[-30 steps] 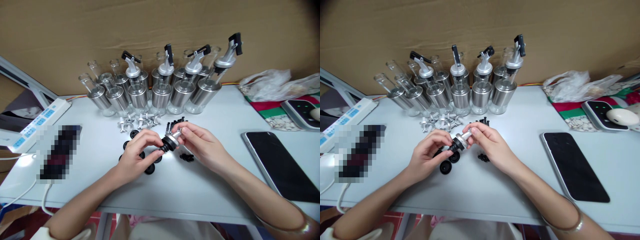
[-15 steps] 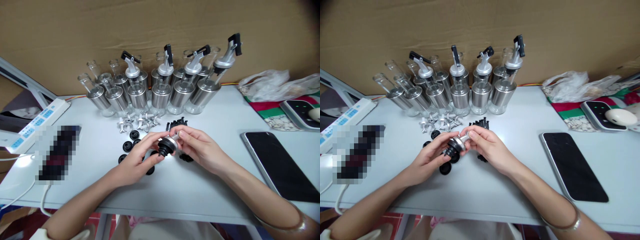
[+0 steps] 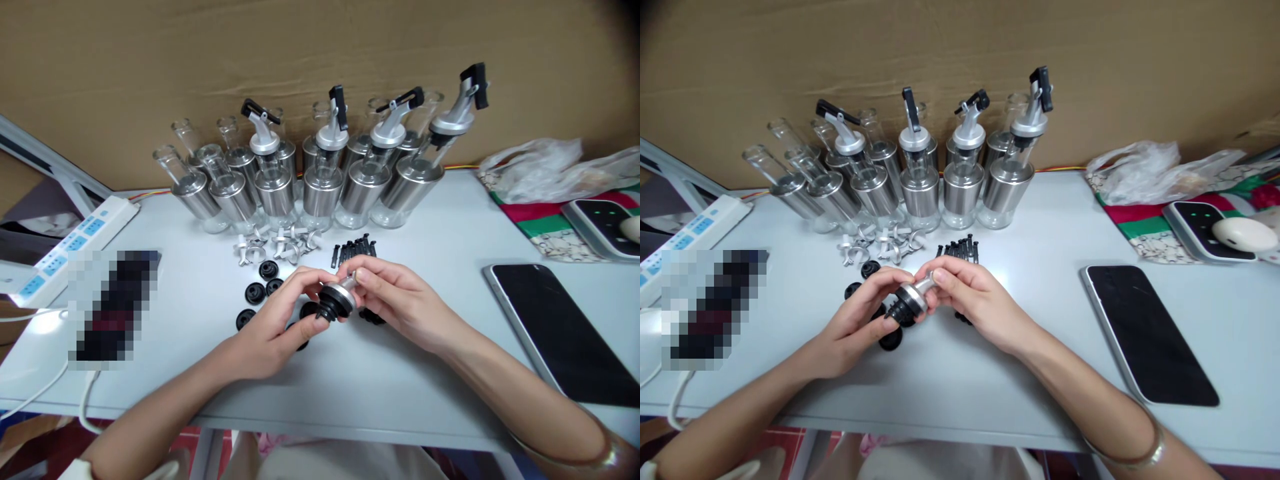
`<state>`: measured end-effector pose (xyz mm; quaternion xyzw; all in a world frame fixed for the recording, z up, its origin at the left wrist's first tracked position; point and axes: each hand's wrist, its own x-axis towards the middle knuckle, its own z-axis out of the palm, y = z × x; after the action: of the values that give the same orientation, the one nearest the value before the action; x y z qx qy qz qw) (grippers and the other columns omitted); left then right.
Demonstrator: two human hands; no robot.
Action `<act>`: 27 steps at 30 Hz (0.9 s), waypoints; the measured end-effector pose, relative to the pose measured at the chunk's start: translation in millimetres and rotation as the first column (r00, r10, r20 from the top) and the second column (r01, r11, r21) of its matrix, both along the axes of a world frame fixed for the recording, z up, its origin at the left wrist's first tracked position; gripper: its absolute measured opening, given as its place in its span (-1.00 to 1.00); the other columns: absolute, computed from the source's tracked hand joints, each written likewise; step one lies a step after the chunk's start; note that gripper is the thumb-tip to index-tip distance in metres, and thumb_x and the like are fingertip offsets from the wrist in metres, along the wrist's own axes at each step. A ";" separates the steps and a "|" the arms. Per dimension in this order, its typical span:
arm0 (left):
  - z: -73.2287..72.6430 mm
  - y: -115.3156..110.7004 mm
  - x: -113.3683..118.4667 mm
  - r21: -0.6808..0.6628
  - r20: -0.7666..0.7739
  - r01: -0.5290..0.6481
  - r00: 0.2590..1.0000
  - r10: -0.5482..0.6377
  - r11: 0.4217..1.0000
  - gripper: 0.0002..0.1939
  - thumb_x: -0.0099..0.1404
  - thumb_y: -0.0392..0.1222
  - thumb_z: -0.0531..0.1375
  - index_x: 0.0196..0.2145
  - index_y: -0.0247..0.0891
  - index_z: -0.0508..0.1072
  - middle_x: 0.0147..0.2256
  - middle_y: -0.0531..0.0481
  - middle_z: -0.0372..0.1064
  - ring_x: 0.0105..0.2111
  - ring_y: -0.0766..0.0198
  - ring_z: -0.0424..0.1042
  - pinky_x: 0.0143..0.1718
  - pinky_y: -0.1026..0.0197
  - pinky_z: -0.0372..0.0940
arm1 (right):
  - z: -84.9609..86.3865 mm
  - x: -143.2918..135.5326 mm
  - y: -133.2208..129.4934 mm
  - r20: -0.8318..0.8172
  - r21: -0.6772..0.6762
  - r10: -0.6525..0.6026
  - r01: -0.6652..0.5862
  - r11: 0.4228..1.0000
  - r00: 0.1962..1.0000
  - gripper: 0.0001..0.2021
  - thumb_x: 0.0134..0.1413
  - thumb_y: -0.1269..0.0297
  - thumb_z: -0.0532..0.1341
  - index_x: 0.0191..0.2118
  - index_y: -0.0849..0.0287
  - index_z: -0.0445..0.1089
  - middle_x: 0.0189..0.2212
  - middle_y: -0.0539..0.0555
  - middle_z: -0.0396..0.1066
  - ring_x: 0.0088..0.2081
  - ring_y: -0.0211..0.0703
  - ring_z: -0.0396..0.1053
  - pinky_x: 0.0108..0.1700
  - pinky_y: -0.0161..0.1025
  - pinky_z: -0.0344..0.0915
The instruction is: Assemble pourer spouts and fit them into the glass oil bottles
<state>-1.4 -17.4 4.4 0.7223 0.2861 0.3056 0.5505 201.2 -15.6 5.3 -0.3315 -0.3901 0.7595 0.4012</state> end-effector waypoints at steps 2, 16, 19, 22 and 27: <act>-0.7 -0.4 0.1 0.001 -0.012 -0.003 1.000 0.003 1.000 -0.69 0.39 -0.03 0.02 0.05 -0.13 0.20 -0.06 -0.16 0.24 -0.12 0.12 0.32 -0.09 0.04 0.29 | -0.3 0.3 -0.1 -0.004 0.004 0.001 -0.001 1.000 1.000 -0.80 0.12 0.14 0.25 -0.29 0.19 0.41 -0.53 -0.06 0.32 -0.46 -0.32 0.36 -0.30 -0.33 0.31; -2.3 -1.9 1.1 -0.046 0.044 -0.027 0.999 0.029 0.999 -0.72 0.40 -0.01 0.02 0.01 -0.12 0.22 -0.15 -0.06 0.20 -0.26 0.24 0.29 -0.18 0.13 0.21 | -0.3 -0.5 -1.3 0.036 0.064 0.017 -0.019 0.998 0.999 -0.79 0.15 0.11 0.22 -0.26 0.17 0.39 -0.53 -0.04 0.36 -0.41 -0.26 0.41 -0.27 -0.30 0.32; -3.5 -3.8 1.6 -0.038 0.044 -0.035 0.998 0.037 0.999 -0.72 0.40 -0.01 0.02 0.01 -0.10 0.22 -0.13 -0.06 0.18 -0.26 0.25 0.28 -0.17 0.14 0.19 | -0.1 -0.1 -0.5 0.078 0.098 0.030 -0.037 0.995 0.997 -0.78 0.17 0.09 0.18 -0.26 0.16 0.37 -0.54 -0.05 0.33 -0.42 -0.25 0.39 -0.29 -0.29 0.32; -6.0 -3.4 1.6 -0.013 0.027 -0.053 0.998 0.053 0.999 -0.73 0.39 -0.02 0.04 0.02 -0.09 0.23 -0.15 -0.04 0.19 -0.24 0.25 0.27 -0.15 0.15 0.17 | -1.5 -1.2 -0.5 0.245 0.214 -0.006 -0.048 0.976 0.970 -0.79 0.23 0.14 0.10 -0.26 0.15 0.37 -0.49 -0.03 0.33 -0.40 -0.25 0.37 -0.27 -0.28 0.32; -12.8 0.9 0.9 0.035 0.025 -0.132 0.991 0.131 0.991 -0.73 0.38 -0.01 0.06 0.00 -0.08 0.27 -0.14 -0.02 0.23 -0.15 0.22 0.26 -0.08 0.19 0.16 | -3.4 -5.1 -6.5 0.502 0.582 -0.435 0.080 0.809 0.747 -0.89 0.17 0.29 0.15 -0.20 0.12 0.38 -0.27 0.06 0.33 -0.29 -0.21 0.32 -0.22 -0.25 0.29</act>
<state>-0.5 -16.5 -8.4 0.7081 0.3212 0.3547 0.5192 196.1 -22.1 1.9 -0.4898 -0.6388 0.4068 0.4319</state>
